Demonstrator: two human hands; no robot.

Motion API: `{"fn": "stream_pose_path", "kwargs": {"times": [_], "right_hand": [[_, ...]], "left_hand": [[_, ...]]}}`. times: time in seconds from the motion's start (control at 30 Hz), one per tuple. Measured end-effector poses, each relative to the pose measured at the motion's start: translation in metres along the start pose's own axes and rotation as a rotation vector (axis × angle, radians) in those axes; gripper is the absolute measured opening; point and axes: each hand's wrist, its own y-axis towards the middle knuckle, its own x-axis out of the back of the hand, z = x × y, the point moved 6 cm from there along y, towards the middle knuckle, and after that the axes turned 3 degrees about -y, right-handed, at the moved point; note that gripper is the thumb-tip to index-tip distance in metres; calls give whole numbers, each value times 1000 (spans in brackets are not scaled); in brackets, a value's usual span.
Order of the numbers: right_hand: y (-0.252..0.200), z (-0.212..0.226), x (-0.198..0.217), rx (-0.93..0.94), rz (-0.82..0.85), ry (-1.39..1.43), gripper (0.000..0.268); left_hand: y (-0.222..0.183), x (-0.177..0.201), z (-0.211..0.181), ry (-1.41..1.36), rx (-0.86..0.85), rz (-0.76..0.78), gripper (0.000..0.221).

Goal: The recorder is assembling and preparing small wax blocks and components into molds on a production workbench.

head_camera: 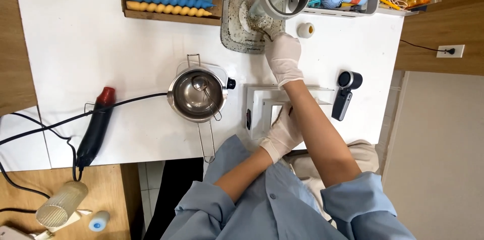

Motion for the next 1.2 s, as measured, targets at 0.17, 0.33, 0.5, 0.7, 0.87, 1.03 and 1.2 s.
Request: {"fn": "stream_pose_path", "kwargs": {"times": [0.17, 0.33, 0.5, 0.7, 0.87, 1.03, 1.2], "right_hand": [[4, 0, -14, -17, 11, -61, 21], [4, -6, -23, -9, 1, -163, 16], [3, -1, -15, 8, -46, -123, 16], [-1, 1, -1, 30, -95, -84, 14], [-4, -1, -11, 64, -98, -115, 11], [-4, 0, -16, 105, -114, -100, 12], [-2, 1, -17, 99, -104, -126, 10]], "left_hand": [[0, -8, -3, 83, -22, 73, 46], [-2, -19, -7, 148, -65, 201, 46], [-1, -12, -6, 142, -59, 168, 49], [-1, -15, -5, 99, -40, 109, 50], [-4, -24, -6, 38, -19, 75, 46], [-3, -28, -6, 51, -23, 182, 42], [-2, -12, -4, 97, -33, 151, 46]]}}
